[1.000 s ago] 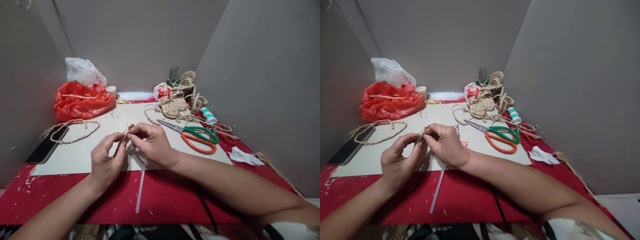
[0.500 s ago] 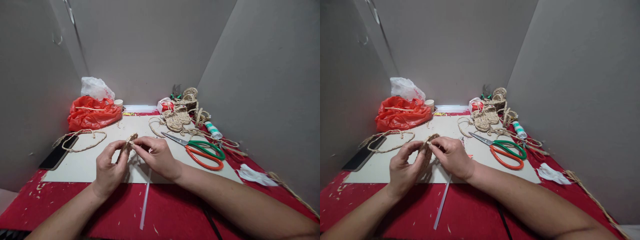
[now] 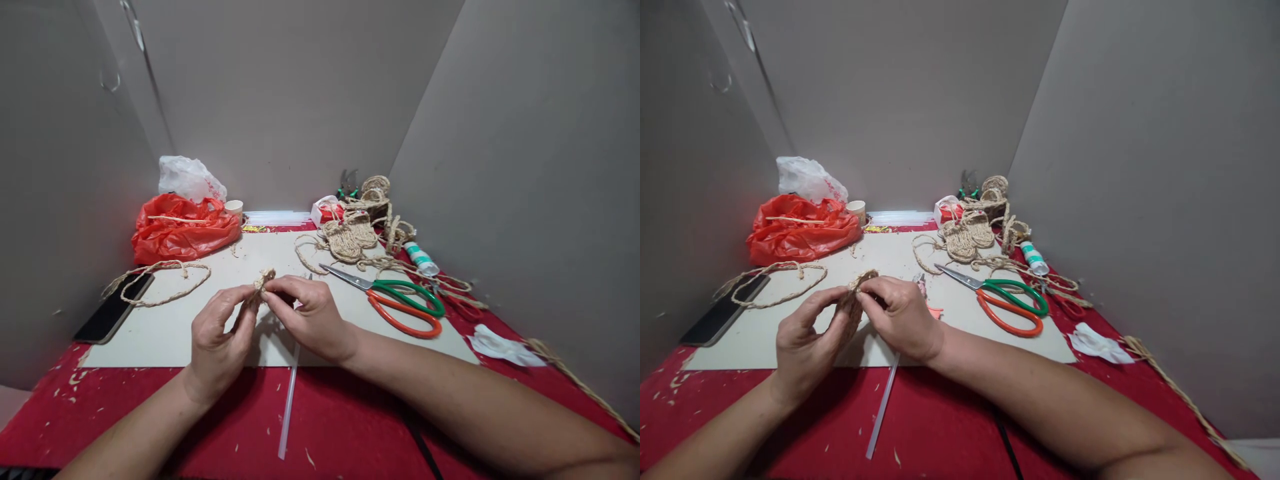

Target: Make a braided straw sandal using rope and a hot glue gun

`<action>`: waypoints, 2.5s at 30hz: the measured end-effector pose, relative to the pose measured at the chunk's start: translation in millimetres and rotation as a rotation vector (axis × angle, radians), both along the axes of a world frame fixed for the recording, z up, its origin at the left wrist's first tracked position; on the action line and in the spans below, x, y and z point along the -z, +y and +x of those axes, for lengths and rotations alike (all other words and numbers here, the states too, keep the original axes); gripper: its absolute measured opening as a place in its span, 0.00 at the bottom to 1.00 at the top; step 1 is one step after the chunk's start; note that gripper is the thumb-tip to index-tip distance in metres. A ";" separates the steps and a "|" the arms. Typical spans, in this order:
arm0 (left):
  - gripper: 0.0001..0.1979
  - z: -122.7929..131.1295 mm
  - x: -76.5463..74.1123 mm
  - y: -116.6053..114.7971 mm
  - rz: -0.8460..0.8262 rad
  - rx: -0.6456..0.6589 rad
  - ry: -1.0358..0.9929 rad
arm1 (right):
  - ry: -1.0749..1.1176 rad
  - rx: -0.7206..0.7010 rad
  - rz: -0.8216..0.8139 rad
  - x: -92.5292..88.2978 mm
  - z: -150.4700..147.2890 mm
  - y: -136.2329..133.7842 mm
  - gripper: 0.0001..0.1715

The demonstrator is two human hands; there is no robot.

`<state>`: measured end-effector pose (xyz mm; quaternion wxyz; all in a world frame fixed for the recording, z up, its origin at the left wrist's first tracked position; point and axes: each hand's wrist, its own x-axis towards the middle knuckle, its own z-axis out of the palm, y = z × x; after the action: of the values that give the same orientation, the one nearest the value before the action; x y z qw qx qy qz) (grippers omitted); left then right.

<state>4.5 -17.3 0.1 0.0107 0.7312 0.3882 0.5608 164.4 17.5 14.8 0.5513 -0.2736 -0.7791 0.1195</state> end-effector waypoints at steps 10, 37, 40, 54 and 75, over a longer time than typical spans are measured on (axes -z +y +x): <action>0.17 2.4 1.1 1.4 -0.018 -0.046 -0.006 | -0.085 0.002 -0.061 -0.3 1.2 0.9 0.04; 0.07 4.0 1.0 6.5 -0.116 -0.049 -0.150 | -0.353 0.044 0.243 -8.3 8.3 -1.0 0.11; 0.07 4.5 2.6 6.5 -0.177 -0.029 -0.188 | -0.366 0.049 0.244 -7.3 7.2 -1.1 0.11; 0.17 -18.4 -28.1 26.6 -0.747 0.286 -0.981 | 0.005 -0.048 -0.338 -29.4 9.3 6.6 0.20; 0.14 -8.9 -14.6 24.9 -0.726 0.337 -0.999 | 0.243 -0.450 -0.914 -10.3 -7.2 9.6 0.09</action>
<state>-4.3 7.7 14.7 0.5254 0.3824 0.3812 0.6575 157.2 27.1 25.1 0.4227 -0.2962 -0.6171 0.5939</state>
